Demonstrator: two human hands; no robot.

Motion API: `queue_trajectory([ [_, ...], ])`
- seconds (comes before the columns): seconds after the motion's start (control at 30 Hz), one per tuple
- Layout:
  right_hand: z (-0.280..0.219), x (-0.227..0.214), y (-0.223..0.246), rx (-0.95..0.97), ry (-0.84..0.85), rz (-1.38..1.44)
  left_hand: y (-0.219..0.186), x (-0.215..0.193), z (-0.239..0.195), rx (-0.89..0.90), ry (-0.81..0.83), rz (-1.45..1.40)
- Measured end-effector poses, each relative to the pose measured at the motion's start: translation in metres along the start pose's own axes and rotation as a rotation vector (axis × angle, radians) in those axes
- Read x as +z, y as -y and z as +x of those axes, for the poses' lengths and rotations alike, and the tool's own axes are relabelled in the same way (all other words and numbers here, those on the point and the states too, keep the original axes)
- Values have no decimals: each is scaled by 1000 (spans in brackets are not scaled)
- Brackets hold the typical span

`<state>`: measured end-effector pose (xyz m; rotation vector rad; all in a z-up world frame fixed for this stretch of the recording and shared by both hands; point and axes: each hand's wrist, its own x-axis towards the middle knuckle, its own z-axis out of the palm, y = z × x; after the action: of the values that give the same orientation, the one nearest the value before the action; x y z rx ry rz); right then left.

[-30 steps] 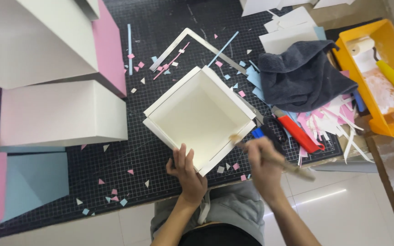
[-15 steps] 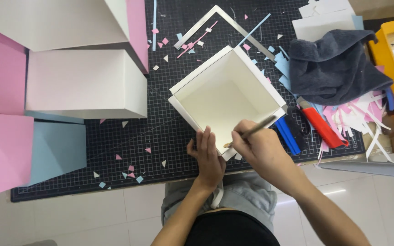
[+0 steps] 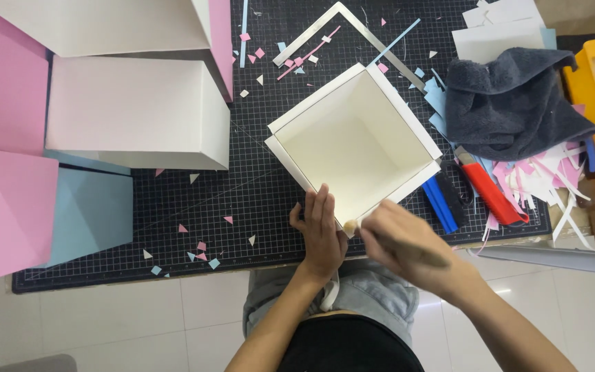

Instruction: The person assembles a white paper box by applying glue to the edges and folding the flaps into place. They use a bone folder to crease the edges and a pair of scissors to trim excess paper. The person repeats this process for multiple boxes.

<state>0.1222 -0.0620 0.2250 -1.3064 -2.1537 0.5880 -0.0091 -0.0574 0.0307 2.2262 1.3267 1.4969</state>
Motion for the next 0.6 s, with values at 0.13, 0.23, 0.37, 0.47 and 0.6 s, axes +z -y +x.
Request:
queue_trajectory([
  [0.13, -24, 5, -2, -186, -78, -41, 0, 2, -2, -11, 11, -20],
  [0.23, -26, 20, -1, -243, -179, -58, -2, -3, 4, -13, 17, -27],
  [0.37, -32, 15, 4, -284, -190, -27, -5, -5, 3, -12, 16, -28],
  [0.47, -28, 8, 16, -271, -107, -23, -12, -14, 9, -70, 26, -62],
  [0.6, -26, 8, 18, -264, -83, 25, -10, -13, 10, -60, 15, -50],
])
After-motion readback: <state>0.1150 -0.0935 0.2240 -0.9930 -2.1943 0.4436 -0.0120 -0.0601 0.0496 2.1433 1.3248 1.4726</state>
